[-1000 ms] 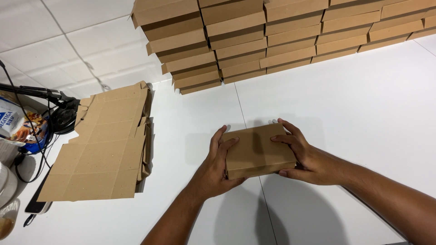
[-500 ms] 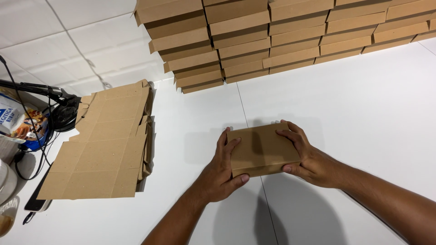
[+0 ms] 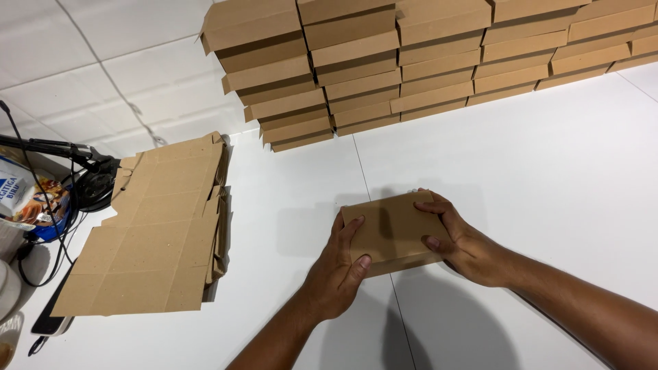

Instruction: The person repeatedly folds flat cardboard sheets into small rectangular boxes by hand and stacks them on a white countertop. The process includes folding side flaps, tucking tabs, and closing the top flaps to form each box.

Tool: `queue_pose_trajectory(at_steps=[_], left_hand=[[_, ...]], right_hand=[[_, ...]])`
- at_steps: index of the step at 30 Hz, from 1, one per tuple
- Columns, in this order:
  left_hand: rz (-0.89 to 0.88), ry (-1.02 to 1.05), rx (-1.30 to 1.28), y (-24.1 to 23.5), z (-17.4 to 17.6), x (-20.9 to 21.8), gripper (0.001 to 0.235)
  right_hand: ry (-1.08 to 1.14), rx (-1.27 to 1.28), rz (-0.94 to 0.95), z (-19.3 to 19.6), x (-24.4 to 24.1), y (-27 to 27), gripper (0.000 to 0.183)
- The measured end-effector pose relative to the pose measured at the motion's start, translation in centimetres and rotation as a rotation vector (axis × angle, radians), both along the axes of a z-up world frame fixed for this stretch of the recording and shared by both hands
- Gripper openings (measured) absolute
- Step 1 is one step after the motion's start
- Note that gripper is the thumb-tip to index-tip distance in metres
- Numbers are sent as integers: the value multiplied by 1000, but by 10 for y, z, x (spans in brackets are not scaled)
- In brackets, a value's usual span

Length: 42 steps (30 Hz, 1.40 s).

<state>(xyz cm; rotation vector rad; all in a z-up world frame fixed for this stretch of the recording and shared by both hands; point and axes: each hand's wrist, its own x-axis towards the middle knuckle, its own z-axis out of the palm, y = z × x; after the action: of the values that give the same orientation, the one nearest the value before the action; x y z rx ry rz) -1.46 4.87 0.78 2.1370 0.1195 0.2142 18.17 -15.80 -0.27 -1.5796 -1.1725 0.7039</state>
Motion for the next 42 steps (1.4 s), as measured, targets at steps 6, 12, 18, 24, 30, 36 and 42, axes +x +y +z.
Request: queue_pose_trajectory(at_steps=[6,12,18,24,30,36,42], left_hand=[[30,11,-91,-11,-9,-1,70],[48,-263,-282,-31,-2,-7,61],[104,-337,-379,-49,-8,1,90],[-24,-425,-356,-45,-6,5,96],[139,-400,-338,-28,-16,5,97],[218,-384,-237,-20,-26,15,90],[274,-631,228,-1,-88,42,87]], right_hand=[[143,-175,-90,13,-12,-4,65],[331,-165,-138,33,-27,-10,71],[684,-140,-401,64,-41,0,65],[799,-91,-527,72,-39,5,63],[851,157,-624,62,-2,-3,53],[427,432,-679,131,110,-6,54],[73,554,-732,205,231,29,56]])
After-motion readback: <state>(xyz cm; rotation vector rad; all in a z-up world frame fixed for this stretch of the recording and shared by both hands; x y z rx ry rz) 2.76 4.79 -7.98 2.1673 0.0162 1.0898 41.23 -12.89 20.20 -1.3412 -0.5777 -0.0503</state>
